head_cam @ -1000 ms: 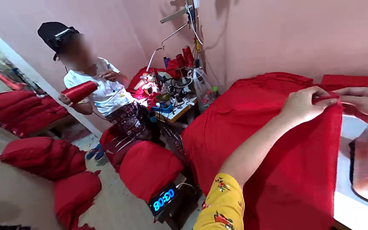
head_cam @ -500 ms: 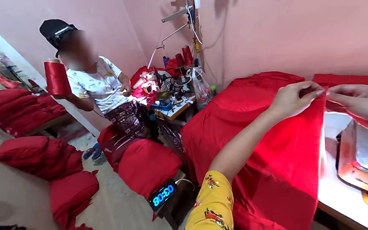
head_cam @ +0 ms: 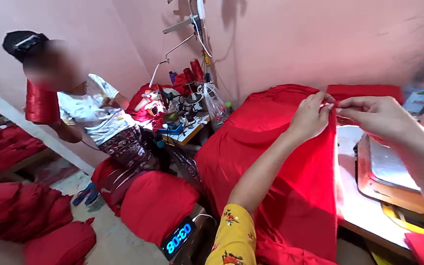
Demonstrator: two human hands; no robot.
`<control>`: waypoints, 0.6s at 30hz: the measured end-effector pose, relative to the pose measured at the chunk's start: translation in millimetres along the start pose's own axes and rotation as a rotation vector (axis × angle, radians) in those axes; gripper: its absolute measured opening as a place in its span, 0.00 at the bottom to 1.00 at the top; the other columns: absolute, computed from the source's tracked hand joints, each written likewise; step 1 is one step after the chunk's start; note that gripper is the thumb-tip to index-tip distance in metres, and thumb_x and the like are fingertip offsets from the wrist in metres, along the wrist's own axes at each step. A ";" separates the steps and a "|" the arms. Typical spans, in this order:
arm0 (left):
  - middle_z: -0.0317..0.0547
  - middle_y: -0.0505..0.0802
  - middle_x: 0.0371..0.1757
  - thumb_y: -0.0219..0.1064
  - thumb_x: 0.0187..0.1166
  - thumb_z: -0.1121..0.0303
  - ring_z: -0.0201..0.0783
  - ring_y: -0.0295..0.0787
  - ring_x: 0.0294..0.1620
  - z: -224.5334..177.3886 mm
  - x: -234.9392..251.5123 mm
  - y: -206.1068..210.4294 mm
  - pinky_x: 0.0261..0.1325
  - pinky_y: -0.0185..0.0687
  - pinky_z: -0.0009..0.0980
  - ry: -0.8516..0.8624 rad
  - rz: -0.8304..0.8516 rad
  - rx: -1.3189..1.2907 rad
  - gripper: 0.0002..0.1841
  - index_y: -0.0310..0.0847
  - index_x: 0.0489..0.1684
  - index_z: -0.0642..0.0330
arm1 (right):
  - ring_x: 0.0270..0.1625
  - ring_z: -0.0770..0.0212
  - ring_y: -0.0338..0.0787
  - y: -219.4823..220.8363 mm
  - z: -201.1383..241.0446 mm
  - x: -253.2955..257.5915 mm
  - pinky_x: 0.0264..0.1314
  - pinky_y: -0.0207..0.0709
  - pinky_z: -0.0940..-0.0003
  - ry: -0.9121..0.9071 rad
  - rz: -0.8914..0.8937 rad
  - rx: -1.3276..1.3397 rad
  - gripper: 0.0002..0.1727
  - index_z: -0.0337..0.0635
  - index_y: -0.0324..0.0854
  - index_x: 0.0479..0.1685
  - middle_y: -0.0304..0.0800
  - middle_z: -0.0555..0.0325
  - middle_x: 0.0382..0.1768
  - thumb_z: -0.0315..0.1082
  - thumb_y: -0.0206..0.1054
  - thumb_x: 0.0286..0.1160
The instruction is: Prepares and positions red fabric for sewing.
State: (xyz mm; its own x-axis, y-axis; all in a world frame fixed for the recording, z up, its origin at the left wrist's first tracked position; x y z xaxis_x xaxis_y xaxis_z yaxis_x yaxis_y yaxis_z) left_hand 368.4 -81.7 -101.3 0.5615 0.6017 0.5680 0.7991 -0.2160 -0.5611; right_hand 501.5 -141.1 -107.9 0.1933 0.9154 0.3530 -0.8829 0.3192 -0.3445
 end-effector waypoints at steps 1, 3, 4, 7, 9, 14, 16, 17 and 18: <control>0.71 0.88 0.60 0.55 0.86 0.81 0.59 0.86 0.65 -1.8 -0.2 -2.1 0.73 0.77 0.49 -0.026 0.052 -0.025 0.14 0.77 0.63 0.81 | 0.36 0.64 0.88 -0.4 -3.0 -0.4 0.49 0.85 0.61 -0.015 -0.003 -0.016 0.09 0.26 0.82 0.52 0.88 0.43 0.41 0.25 0.61 0.85; 0.70 0.89 0.54 0.54 0.87 0.79 0.55 0.88 0.57 -2.0 -0.5 -4.7 0.66 0.80 0.47 -0.089 0.112 -0.054 0.14 0.76 0.64 0.81 | 0.33 0.64 0.88 -2.4 -12.5 -1.3 0.46 0.86 0.62 -0.054 -0.011 -0.044 0.08 0.31 0.82 0.53 0.89 0.46 0.38 0.26 0.62 0.85; 0.68 0.89 0.51 0.56 0.87 0.78 0.54 0.88 0.53 -1.4 -1.0 -6.3 0.62 0.81 0.46 -0.110 0.126 -0.052 0.13 0.77 0.62 0.80 | 0.32 0.63 0.88 -2.5 -14.5 -3.1 0.44 0.85 0.60 -0.071 -0.013 -0.047 0.08 0.33 0.81 0.55 0.89 0.47 0.38 0.26 0.63 0.84; 0.63 0.88 0.44 0.57 0.87 0.77 0.48 0.86 0.45 2.8 -2.0 -10.3 0.54 0.81 0.43 -0.117 0.157 -0.064 0.11 0.78 0.57 0.79 | 0.30 0.59 0.88 -0.1 -18.7 -6.8 0.40 0.84 0.55 -0.153 -0.039 -0.059 0.11 0.37 0.76 0.59 0.88 0.47 0.36 0.28 0.65 0.83; 0.62 0.87 0.44 0.57 0.86 0.78 0.45 0.84 0.44 5.3 -3.5 -14.2 0.52 0.80 0.40 -0.096 0.161 -0.096 0.10 0.78 0.54 0.79 | 0.33 0.57 0.90 2.8 -16.7 -9.5 0.41 0.85 0.53 -0.180 -0.042 -0.052 0.15 0.37 0.71 0.62 0.88 0.45 0.38 0.29 0.65 0.82; 0.60 0.88 0.47 0.58 0.85 0.78 0.41 0.86 0.45 8.9 -7.3 -22.7 0.54 0.82 0.36 -0.040 0.166 -0.110 0.10 0.78 0.53 0.79 | 0.41 0.55 0.92 8.7 2.2 -14.3 0.49 0.88 0.52 -0.191 -0.041 -0.016 0.17 0.26 0.73 0.61 0.88 0.41 0.45 0.23 0.66 0.77; 0.56 0.87 0.41 0.59 0.84 0.78 0.37 0.84 0.42 12.3 -7.8 -22.3 0.52 0.80 0.34 -0.050 0.143 -0.092 0.09 0.79 0.50 0.78 | 0.41 0.53 0.93 8.7 1.9 -14.2 0.49 0.87 0.52 -0.204 -0.026 -0.015 0.15 0.26 0.74 0.60 0.89 0.40 0.45 0.23 0.65 0.78; 0.54 0.87 0.40 0.59 0.84 0.77 0.36 0.83 0.41 13.6 -8.1 -22.1 0.51 0.80 0.33 -0.066 0.132 -0.083 0.09 0.79 0.50 0.77 | 0.41 0.53 0.93 8.8 0.3 -13.2 0.49 0.88 0.52 -0.214 -0.017 -0.014 0.15 0.27 0.74 0.60 0.89 0.40 0.44 0.24 0.64 0.79; 0.53 0.87 0.39 0.60 0.84 0.76 0.35 0.83 0.40 15.0 -8.7 -21.7 0.51 0.80 0.33 -0.085 0.117 -0.076 0.09 0.80 0.50 0.76 | 0.40 0.54 0.93 9.3 -1.3 -12.1 0.48 0.87 0.53 -0.225 -0.013 -0.011 0.14 0.27 0.74 0.60 0.89 0.41 0.43 0.24 0.64 0.79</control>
State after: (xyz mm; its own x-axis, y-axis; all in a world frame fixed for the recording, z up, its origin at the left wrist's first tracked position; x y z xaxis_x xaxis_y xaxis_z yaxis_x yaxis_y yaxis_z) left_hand 342.9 -70.7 -103.0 0.6340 0.6310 0.4471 0.7452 -0.3439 -0.5714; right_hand 491.5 -148.8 -116.5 0.1035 0.8339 0.5420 -0.8760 0.3346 -0.3474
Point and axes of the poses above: each hand's wrist, its own x-axis towards the middle knuckle, its own y-axis out of the palm, z = x × y, the point moved 2 cm from there along x, towards the middle knuckle
